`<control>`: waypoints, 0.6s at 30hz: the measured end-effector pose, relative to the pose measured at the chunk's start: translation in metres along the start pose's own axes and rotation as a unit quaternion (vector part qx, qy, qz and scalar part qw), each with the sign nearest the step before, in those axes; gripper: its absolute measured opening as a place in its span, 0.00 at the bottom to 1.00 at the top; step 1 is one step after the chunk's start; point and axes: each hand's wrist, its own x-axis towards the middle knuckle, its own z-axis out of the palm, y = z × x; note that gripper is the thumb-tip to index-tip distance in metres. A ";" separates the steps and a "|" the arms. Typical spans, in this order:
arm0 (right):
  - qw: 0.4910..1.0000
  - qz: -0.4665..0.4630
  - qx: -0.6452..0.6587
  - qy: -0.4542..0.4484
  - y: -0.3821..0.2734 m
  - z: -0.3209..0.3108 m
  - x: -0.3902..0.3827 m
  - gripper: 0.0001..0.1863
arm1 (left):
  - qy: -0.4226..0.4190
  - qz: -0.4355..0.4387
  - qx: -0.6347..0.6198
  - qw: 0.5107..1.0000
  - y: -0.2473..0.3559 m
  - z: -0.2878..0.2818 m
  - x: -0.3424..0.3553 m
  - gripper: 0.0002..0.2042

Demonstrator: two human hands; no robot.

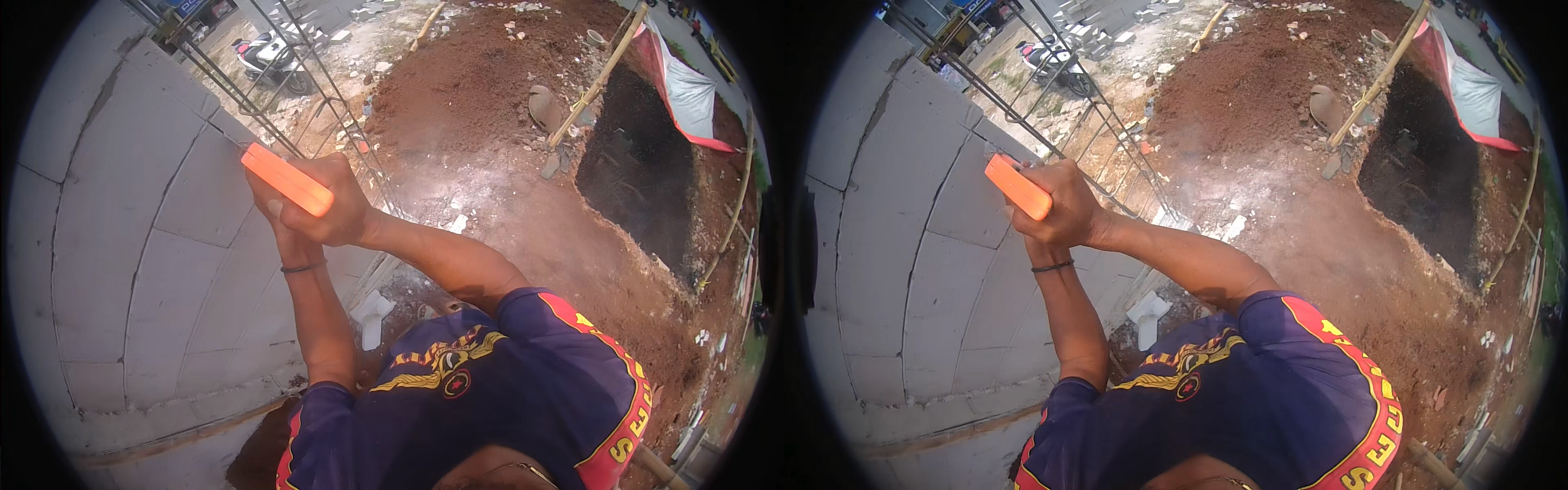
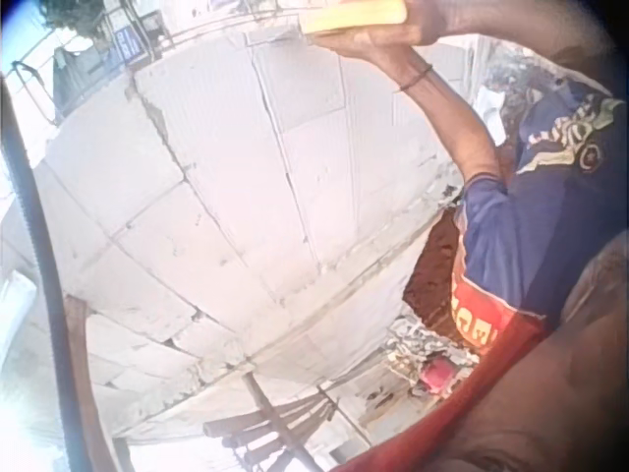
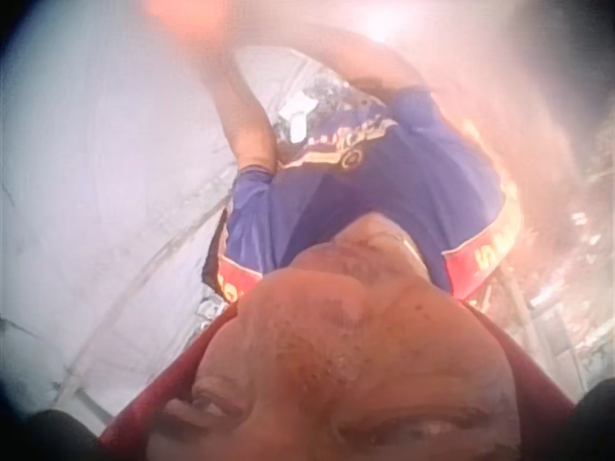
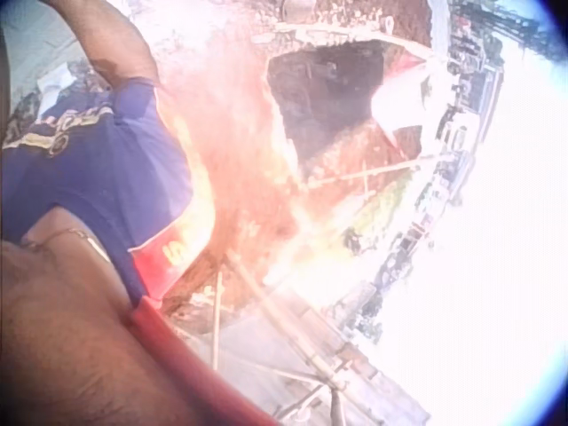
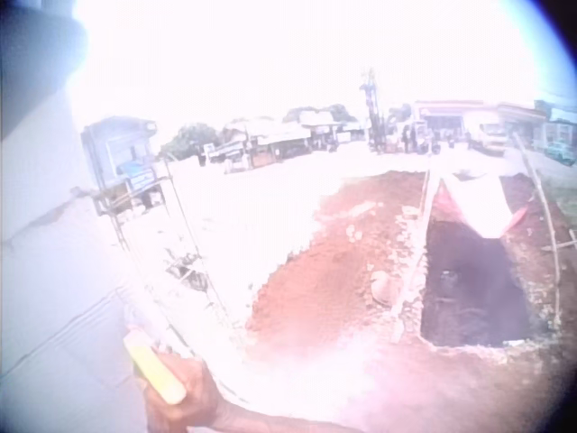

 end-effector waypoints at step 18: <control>0.998 -0.014 -0.064 -0.005 -0.051 -0.004 -0.006 0.09 | 0.096 0.018 0.151 0.984 0.007 0.017 -0.036 0.12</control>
